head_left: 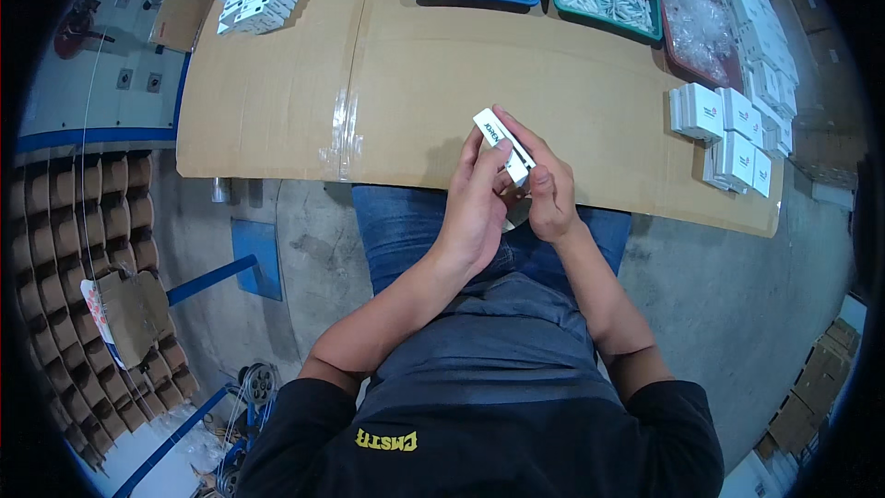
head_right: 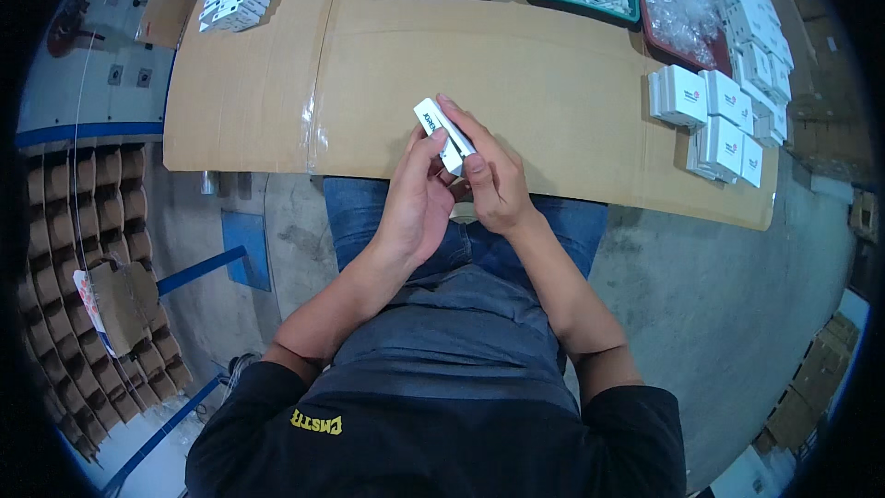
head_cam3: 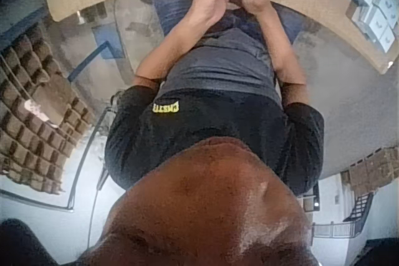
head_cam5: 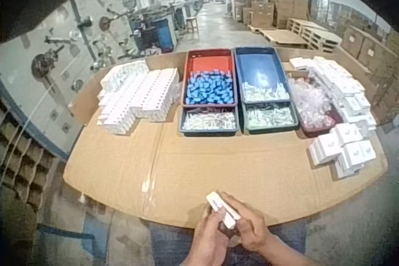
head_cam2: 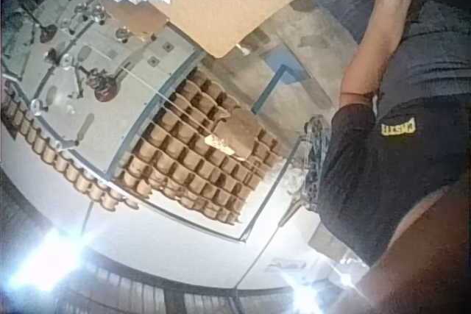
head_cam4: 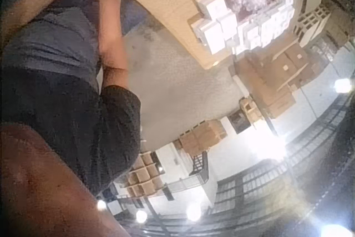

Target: Packing blue components and white strips into white cardboard boxes at a factory workstation.

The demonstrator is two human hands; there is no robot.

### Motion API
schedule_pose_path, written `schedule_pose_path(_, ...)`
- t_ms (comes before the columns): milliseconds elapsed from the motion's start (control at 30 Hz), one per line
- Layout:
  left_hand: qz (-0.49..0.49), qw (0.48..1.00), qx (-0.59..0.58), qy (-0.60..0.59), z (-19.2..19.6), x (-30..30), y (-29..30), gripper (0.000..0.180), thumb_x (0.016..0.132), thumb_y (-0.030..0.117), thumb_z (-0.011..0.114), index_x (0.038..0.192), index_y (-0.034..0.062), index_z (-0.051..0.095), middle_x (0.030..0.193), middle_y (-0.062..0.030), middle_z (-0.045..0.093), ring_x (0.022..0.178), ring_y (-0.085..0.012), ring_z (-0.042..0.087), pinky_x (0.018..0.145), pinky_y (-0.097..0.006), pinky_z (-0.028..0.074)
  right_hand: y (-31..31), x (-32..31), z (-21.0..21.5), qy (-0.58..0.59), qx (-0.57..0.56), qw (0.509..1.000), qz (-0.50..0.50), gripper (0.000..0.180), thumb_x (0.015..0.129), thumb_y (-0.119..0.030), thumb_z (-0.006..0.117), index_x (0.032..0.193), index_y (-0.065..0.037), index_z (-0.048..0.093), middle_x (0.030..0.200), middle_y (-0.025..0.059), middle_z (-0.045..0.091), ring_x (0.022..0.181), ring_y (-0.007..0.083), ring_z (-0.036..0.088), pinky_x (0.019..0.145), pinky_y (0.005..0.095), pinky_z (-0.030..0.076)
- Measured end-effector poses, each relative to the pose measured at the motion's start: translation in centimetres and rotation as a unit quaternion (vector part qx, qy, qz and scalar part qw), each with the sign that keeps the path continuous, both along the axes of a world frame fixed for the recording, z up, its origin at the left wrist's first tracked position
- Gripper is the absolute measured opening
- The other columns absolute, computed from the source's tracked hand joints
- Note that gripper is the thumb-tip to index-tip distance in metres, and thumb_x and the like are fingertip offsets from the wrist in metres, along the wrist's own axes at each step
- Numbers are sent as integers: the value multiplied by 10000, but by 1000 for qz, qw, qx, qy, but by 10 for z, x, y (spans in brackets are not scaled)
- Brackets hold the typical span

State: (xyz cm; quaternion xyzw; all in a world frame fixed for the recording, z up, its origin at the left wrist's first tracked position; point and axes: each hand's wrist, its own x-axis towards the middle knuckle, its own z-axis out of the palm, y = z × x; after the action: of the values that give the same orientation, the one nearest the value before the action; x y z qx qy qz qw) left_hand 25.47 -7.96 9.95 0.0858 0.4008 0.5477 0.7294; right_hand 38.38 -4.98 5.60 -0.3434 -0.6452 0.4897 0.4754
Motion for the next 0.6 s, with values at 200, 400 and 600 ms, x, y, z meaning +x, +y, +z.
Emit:
schedule_pose_path(200,-27,999,-16,-24,-7,-4,0,695,1003,334,656,1562,140,290,1241,-53,573,1055,-156,612,893,-348,503,1,1,-9,60,-18,998,-1,662,1079,-493,446,1494,22,465,1489,203,551,1305,292,592,1076,369,471)
schedule_pose_path(400,25,994,80,65,-17,-16,5,833,911,163,746,1582,94,257,1337,-89,532,1204,-186,574,976,-359,499,6,8,-4,78,-33,996,1,563,1044,-318,549,1476,36,477,1539,231,476,1448,312,449,1199,415,335)
schedule_pose_path(600,-49,828,357,430,-31,-35,7,1027,685,-15,813,1559,60,279,1546,-138,371,1468,-311,387,1195,-457,404,8,15,-2,80,-134,987,26,525,1023,-300,564,1426,35,540,1454,200,544,1361,271,512,1142,411,398)
